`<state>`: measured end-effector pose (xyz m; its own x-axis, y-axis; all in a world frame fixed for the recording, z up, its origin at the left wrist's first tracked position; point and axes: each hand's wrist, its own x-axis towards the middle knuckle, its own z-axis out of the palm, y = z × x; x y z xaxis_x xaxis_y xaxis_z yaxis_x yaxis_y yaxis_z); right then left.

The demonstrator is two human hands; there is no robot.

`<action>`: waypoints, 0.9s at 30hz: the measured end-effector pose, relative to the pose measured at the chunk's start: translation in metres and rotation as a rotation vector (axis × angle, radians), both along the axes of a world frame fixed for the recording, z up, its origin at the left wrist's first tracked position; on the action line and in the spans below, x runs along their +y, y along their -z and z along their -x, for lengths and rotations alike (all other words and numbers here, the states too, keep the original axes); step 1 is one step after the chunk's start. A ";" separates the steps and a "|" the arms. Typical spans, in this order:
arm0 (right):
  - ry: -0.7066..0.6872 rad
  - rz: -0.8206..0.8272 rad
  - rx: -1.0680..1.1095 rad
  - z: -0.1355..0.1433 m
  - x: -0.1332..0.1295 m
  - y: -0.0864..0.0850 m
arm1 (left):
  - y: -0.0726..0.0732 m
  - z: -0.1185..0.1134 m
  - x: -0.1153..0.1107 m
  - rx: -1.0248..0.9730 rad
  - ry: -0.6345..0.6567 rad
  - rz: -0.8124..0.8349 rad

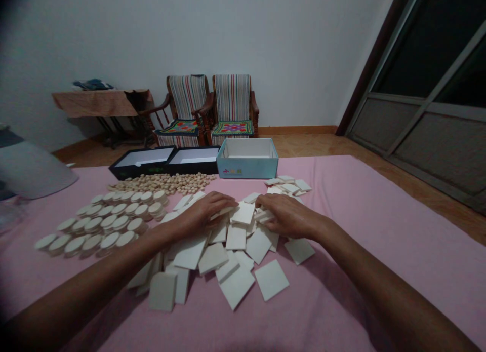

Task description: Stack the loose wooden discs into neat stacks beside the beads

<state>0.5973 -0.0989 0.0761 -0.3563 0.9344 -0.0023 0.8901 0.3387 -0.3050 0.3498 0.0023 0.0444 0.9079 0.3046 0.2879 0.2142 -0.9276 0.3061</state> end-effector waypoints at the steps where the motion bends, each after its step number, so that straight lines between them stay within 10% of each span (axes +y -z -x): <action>1: 0.012 0.009 0.005 -0.005 -0.004 0.002 | -0.001 0.003 -0.003 0.010 0.003 -0.001; 11: 0.123 0.086 0.052 -0.065 -0.032 0.010 | -0.011 0.036 -0.023 0.085 -0.021 -0.022; 16: 0.355 -0.091 -0.060 -0.077 0.019 0.003 | -0.012 0.040 -0.027 0.066 -0.022 -0.018; 27: 0.731 0.140 -0.226 -0.052 0.126 0.048 | -0.007 -0.014 0.003 0.049 -0.194 0.028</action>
